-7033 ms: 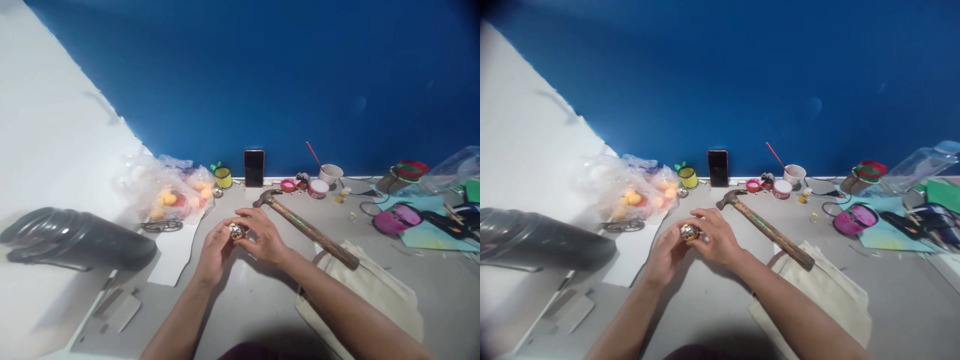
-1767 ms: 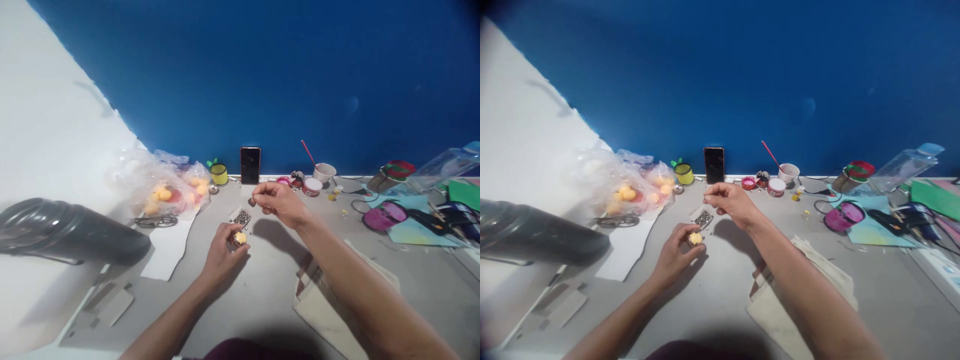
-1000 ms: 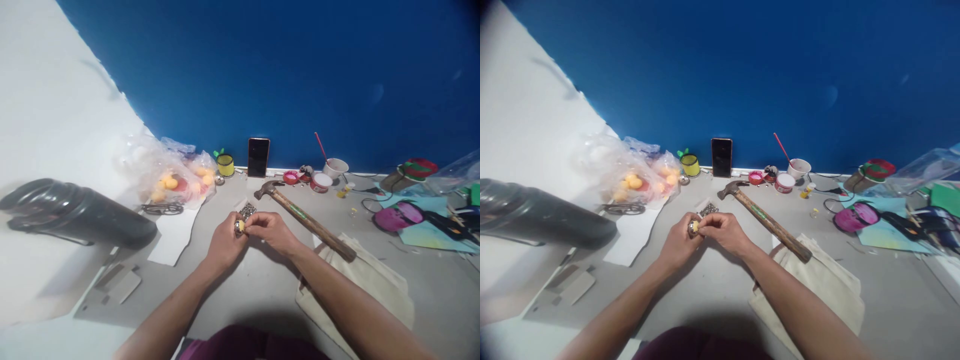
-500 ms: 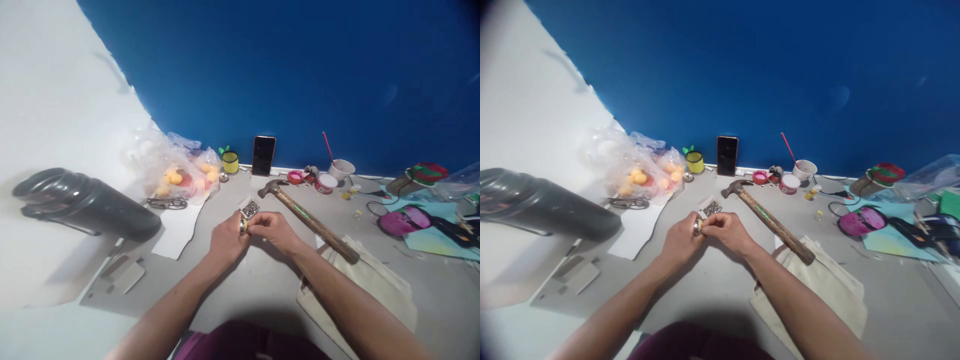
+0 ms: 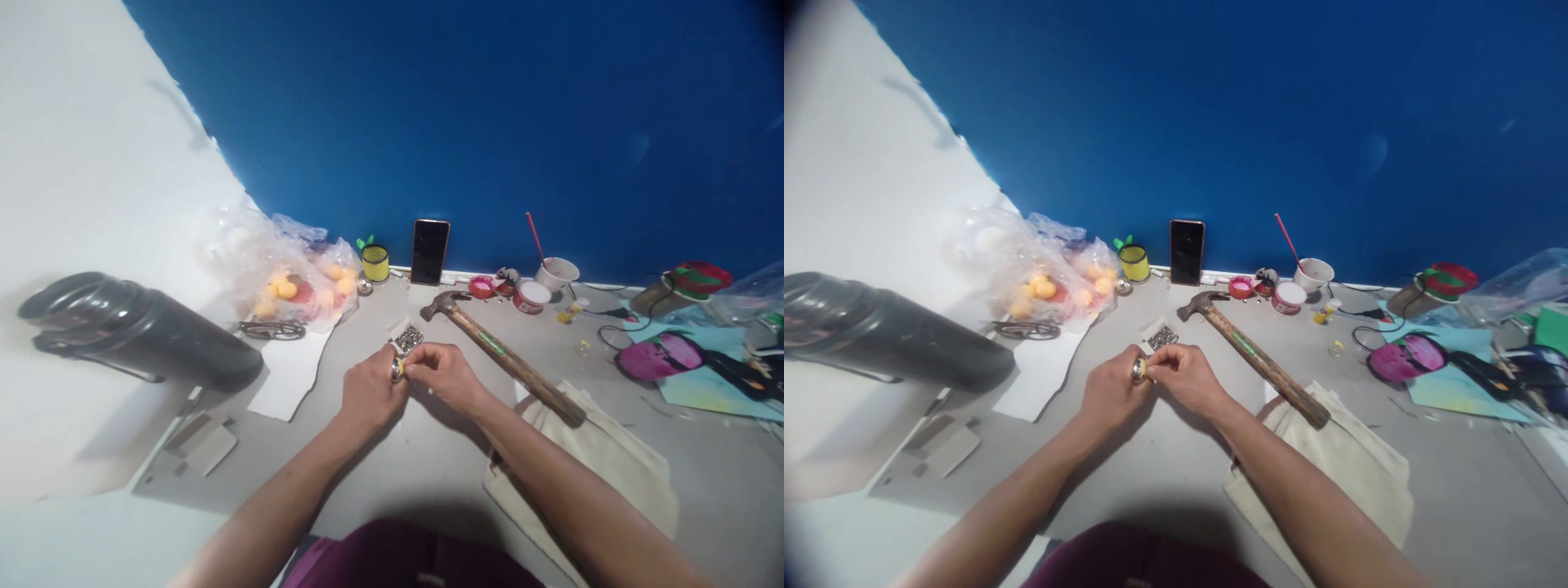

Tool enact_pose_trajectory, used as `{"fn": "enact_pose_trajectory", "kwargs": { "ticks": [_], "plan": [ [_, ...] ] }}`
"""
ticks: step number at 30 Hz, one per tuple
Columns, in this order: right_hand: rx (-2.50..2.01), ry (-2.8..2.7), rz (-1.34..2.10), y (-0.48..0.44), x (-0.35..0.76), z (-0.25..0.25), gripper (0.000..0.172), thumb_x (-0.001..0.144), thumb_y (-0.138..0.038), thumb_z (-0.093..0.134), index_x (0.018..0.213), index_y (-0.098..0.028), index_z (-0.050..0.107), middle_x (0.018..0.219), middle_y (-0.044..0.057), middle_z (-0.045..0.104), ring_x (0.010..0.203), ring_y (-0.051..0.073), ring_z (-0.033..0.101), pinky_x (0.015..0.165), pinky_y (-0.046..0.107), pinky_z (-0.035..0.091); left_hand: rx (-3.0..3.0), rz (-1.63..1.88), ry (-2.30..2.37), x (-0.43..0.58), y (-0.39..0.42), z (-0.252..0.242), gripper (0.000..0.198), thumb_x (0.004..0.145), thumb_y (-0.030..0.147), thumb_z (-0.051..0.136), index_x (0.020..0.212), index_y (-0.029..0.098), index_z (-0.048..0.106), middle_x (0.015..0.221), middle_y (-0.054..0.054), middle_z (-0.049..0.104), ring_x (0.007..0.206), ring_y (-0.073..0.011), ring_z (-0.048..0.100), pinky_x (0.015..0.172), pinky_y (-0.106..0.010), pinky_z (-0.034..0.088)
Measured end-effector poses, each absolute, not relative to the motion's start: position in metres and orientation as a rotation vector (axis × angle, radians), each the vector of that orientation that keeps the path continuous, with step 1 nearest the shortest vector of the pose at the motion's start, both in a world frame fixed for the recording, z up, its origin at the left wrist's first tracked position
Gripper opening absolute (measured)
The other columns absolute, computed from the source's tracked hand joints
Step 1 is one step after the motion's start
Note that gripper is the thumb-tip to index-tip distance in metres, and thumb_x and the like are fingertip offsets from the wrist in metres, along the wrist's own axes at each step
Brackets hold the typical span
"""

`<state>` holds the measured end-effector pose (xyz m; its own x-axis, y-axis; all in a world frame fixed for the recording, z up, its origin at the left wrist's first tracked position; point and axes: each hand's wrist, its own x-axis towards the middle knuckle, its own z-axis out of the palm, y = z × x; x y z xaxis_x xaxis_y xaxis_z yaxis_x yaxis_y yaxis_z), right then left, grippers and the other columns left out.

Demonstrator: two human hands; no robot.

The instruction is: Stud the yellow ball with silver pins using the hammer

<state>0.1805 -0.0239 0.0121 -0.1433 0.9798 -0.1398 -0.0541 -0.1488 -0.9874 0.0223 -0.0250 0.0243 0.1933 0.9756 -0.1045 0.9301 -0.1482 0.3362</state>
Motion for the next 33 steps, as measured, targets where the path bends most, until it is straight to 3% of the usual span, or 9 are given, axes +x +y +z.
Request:
{"fn": "enact_pose_trajectory", "kwargs": {
  "ticks": [7,33],
  "plan": [
    [-1.111,-1.155,1.537,-0.029,0.182,0.024,0.015,0.066,-0.029,0.08,0.071,-0.017,0.072,0.065,-0.002,0.065,0.06,0.011,0.051,0.061,0.027,0.042,2.087,0.266,1.879,0.021,-0.022,0.022,0.012,0.09,0.033,0.06,0.096,0.023,0.058,0.088,-0.007,0.076,0.082,-0.0268,0.071,0.063,-0.032,0.029],
    [-1.196,-1.167,1.472,-0.031,0.171,0.016,0.009,0.065,-0.026,0.071,0.067,-0.018,0.07,0.065,-0.002,0.064,0.061,0.011,0.05,0.061,0.027,0.041,2.162,0.215,1.874,0.022,-0.024,0.022,0.012,0.09,0.031,0.057,0.097,0.021,0.061,0.088,-0.008,0.075,0.082,-0.0289,0.071,0.062,-0.033,0.028]
  ]
}}
